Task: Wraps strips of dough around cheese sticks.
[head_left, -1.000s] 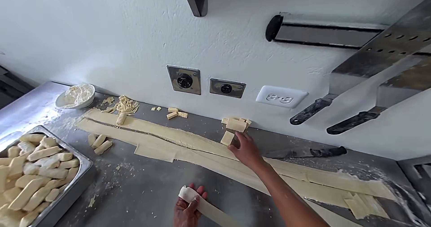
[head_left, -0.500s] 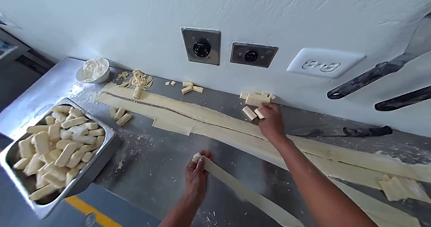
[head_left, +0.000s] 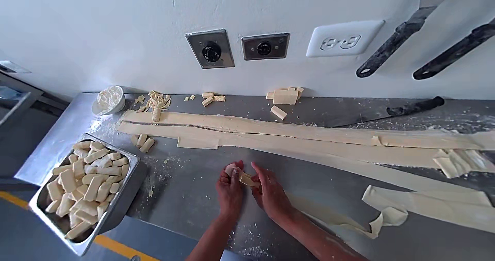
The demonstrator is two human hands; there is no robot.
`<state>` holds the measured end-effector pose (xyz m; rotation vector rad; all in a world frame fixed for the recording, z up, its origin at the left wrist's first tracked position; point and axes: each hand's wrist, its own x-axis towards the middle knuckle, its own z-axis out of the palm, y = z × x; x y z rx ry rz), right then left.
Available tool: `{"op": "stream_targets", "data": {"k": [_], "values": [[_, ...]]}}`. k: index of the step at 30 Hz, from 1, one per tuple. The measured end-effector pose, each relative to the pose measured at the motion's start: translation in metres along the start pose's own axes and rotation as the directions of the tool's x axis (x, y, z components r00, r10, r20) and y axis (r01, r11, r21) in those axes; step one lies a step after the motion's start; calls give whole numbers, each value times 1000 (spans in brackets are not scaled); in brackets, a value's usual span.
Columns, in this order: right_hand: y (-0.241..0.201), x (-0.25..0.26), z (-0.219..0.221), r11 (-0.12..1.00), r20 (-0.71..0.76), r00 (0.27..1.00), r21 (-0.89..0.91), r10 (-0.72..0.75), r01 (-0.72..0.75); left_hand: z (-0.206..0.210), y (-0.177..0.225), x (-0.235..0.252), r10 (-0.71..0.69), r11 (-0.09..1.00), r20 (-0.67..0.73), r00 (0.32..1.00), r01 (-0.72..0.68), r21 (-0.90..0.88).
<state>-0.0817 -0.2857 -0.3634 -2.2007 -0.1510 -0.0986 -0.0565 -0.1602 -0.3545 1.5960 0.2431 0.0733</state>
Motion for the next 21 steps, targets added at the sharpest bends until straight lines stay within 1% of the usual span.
{"op": "stream_targets", "data": {"k": [1,2,3,4,5,6,7,9,10,12,13,14,15,17,18,19,21], "values": [[1,-1,1,1000,-6,1000,7,14,-14,1,-6,-8,113,988,78,991,-120,99],[4,-3,2,1000,-27,999,7,17,-17,2,-15,-15,215,949,179,960,-248,192],[9,-6,4,1000,-64,998,-8,9,-9,3,-24,-21,300,887,281,911,-375,270],[15,-9,3,1000,-97,995,-30,-4,1,5,-32,-24,370,806,354,859,-487,336],[20,-14,-2,998,-115,993,-58,-15,8,7,-37,-25,409,727,404,818,-560,397],[25,-19,-10,997,-114,993,-75,-14,5,8,-41,-26,418,664,441,794,-599,448],[28,-24,-21,997,-101,995,-82,-3,-5,9,-42,-25,420,622,461,782,-617,481],[28,-25,-39,998,-39,998,-51,46,-48,11,-43,-23,433,594,463,773,-632,498],[25,-19,-45,997,37,996,1,79,-79,10,-41,-22,447,602,453,771,-634,486],[16,7,-52,978,260,961,155,94,-138,4,-28,-17,495,641,400,772,-635,432],[11,24,-52,951,385,919,245,84,-189,-1,-17,-13,509,666,373,776,-629,401],[7,41,-51,906,518,851,316,82,-280,-9,-7,-9,506,699,340,793,-608,376],[5,55,-50,867,642,762,331,83,-373,-17,-1,-3,494,732,302,815,-577,362],[4,74,-48,838,809,578,237,110,-492,-30,-2,11,476,734,249,844,-537,416],[6,77,-49,846,848,509,160,147,-509,-35,-8,17,476,702,244,845,-532,473],[8,77,-53,859,865,466,87,187,-505,-41,-13,21,472,657,263,842,-534,533],[11,69,-69,870,864,423,-35,274,-492,-51,-16,22,425,574,347,836,-545,611]]}}
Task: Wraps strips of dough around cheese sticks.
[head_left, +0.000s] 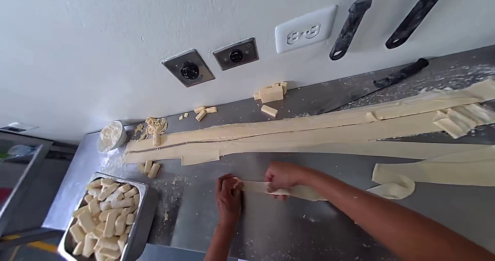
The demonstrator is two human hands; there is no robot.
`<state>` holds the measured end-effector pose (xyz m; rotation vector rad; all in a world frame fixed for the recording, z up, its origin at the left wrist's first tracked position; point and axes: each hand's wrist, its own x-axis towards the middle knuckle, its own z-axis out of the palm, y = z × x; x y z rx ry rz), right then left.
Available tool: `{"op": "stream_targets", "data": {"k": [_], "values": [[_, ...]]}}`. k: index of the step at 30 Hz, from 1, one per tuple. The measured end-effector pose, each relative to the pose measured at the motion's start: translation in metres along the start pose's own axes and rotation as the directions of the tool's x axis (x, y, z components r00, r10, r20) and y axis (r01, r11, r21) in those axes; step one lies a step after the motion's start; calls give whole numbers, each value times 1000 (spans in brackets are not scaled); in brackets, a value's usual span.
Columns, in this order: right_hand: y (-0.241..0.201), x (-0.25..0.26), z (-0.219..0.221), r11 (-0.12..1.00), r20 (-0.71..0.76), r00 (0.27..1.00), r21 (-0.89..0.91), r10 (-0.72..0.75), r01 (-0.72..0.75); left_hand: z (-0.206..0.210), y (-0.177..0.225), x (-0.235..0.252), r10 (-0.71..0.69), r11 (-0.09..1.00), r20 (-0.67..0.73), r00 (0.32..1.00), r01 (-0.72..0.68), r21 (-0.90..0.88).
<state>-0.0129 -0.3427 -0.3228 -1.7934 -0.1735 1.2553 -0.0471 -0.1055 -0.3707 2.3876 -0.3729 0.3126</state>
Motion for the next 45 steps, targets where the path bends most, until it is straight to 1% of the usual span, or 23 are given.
{"op": "stream_targets", "data": {"k": [3,5,6,8,10,11,13,15,17,18,20,21,23,26,29,31,33,34,35,36,39,43,45], "values": [[20,-37,0,993,5,994,-31,113,-113,-11,-4,-13,95,992,138,986,-105,66],[33,-60,10,992,45,991,-21,127,-126,-17,-3,-18,139,984,173,975,-156,87],[37,-70,15,993,76,990,-19,122,-120,-18,-3,-17,149,982,168,974,-165,88],[42,-85,28,997,138,988,-5,74,-74,-17,-7,-14,132,988,113,985,-139,61],[44,-96,38,1000,170,985,22,18,-22,-14,-10,-13,49,999,75,996,-51,18],[45,-99,42,999,170,985,35,-15,9,-12,-11,-15,12,1000,80,997,-13,11],[46,-103,49,995,150,986,71,-77,67,-6,-9,-20,7,1000,112,994,-5,-22],[47,-105,55,989,135,982,93,-129,117,2,-4,-26,59,998,81,995,-57,-28],[48,-105,58,986,132,978,66,-162,155,6,-1,-28,112,994,34,993,-113,10],[48,-106,60,987,134,977,37,-163,159,7,1,-31,152,988,41,988,-153,36],[47,-109,62,988,135,980,-33,-146,152,4,5,-39,238,967,129,963,-247,58],[47,-109,63,987,131,981,-60,-140,148,0,6,-40,243,967,175,954,-253,39],[47,-109,66,984,133,981,-93,-139,152,-11,6,-35,168,986,214,962,-168,-18],[45,-106,71,968,136,976,-163,-170,191,-7,4,-36,94,995,183,979,-86,-50],[44,-106,79,939,131,973,-267,-189,218,1,12,-33,87,993,119,989,-76,-93],[37,-107,83,915,151,979,-359,-137,183,7,17,-31,114,993,79,990,-112,-31],[34,-108,87,890,153,980,-420,-124,178,9,20,-35,208,977,155,966,-214,18],[35,-110,89,883,138,979,-428,-148,194,8,22,-36,237,970,205,950,-244,6],[36,-111,90,877,121,977,-432,-174,210,3,23,-35,219,975,242,945,-218,-32],[37,-111,91,873,108,976,-435,-191,219,-2,23,-31,175,984,252,952,-161,-76],[37,-113,92,869,102,976,-445,-192,217,1,19,-30,71,993,195,978,-51,-104],[42,-116,96,877,70,976,-429,-208,218,12,27,-34,117,991,165,979,-104,-89],[44,-116,97,883,66,978,-422,-197,206,15,26,-32,145,989,117,983,-143,-22]]}}
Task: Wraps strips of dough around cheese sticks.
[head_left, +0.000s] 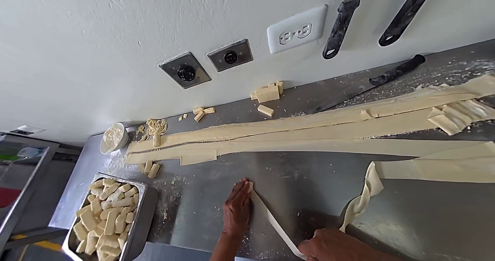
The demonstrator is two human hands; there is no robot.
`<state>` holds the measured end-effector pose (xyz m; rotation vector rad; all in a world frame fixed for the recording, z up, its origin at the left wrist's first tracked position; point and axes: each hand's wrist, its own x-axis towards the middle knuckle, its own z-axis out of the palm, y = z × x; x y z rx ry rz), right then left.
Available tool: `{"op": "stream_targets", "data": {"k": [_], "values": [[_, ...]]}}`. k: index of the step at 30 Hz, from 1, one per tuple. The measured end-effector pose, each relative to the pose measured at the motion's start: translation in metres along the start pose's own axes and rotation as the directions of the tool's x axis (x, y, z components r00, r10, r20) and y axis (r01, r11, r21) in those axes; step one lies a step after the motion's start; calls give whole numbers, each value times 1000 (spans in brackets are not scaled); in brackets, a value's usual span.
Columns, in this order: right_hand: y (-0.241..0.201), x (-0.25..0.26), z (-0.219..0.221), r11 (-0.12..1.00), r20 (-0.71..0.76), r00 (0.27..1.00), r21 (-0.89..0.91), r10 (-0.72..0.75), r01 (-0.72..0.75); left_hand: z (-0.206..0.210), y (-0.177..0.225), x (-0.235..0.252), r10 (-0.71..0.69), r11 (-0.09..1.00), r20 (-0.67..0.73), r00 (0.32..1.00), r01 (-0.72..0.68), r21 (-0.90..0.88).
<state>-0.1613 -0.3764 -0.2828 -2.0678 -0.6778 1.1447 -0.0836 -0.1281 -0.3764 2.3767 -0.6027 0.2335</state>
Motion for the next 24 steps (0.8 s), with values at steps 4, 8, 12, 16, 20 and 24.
{"op": "stream_targets", "data": {"k": [4,8,12,16,20,24], "values": [[2,2,-2,999,30,1000,41,4,-5,-6,3,-6,86,996,134,987,-87,0],[3,13,-1,998,42,998,48,-47,45,-5,-5,-5,12,1000,47,999,-11,-21],[5,25,4,994,44,997,95,-57,53,9,6,-1,-5,999,-20,1000,4,-43],[5,33,5,993,39,999,117,-33,28,11,11,-2,103,995,78,992,-103,-5],[7,35,9,982,-8,999,187,-39,39,4,4,1,21,997,81,997,-15,-69],[6,31,9,973,-33,999,227,-37,44,15,4,4,66,996,29,997,-64,-66]]}}
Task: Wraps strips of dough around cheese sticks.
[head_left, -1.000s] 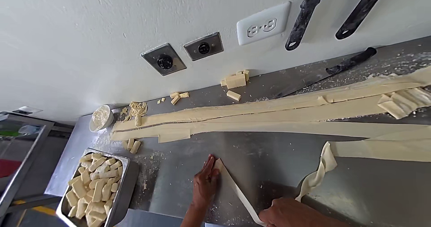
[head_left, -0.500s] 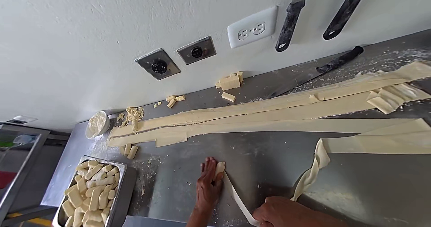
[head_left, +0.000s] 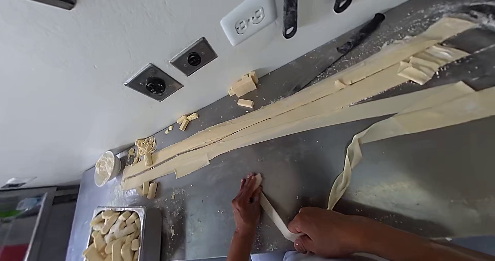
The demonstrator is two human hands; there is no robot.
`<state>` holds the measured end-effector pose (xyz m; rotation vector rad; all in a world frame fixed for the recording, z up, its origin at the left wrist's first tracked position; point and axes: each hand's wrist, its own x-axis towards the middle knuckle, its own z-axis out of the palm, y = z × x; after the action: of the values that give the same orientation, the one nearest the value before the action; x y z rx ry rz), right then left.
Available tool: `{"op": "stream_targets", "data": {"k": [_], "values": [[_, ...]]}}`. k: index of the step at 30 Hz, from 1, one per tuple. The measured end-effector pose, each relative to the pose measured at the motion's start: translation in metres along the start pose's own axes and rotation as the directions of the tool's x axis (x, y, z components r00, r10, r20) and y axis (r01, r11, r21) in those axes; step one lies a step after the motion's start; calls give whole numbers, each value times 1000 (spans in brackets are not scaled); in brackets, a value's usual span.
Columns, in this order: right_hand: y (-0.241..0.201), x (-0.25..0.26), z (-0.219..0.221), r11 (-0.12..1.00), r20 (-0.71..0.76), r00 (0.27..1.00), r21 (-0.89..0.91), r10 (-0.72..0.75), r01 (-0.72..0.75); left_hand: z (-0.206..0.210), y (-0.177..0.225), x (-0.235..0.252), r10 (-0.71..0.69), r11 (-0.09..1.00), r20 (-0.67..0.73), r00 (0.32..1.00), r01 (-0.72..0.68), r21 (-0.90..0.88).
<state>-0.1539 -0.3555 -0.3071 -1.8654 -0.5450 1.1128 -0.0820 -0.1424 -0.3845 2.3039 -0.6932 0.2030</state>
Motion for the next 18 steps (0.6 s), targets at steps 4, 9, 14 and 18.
{"op": "stream_targets", "data": {"k": [4,9,14,18], "values": [[0,-12,0,999,-71,997,-22,-41,39,-7,5,-3,107,991,102,989,-115,73],[5,-9,11,978,-195,963,-136,-184,159,-11,0,-4,-24,1000,108,994,22,17],[5,-16,11,983,-242,954,-89,-177,160,5,9,0,45,995,38,998,-48,83],[10,-16,8,992,-194,975,50,-106,118,-4,13,-4,123,985,174,977,-141,100]]}}
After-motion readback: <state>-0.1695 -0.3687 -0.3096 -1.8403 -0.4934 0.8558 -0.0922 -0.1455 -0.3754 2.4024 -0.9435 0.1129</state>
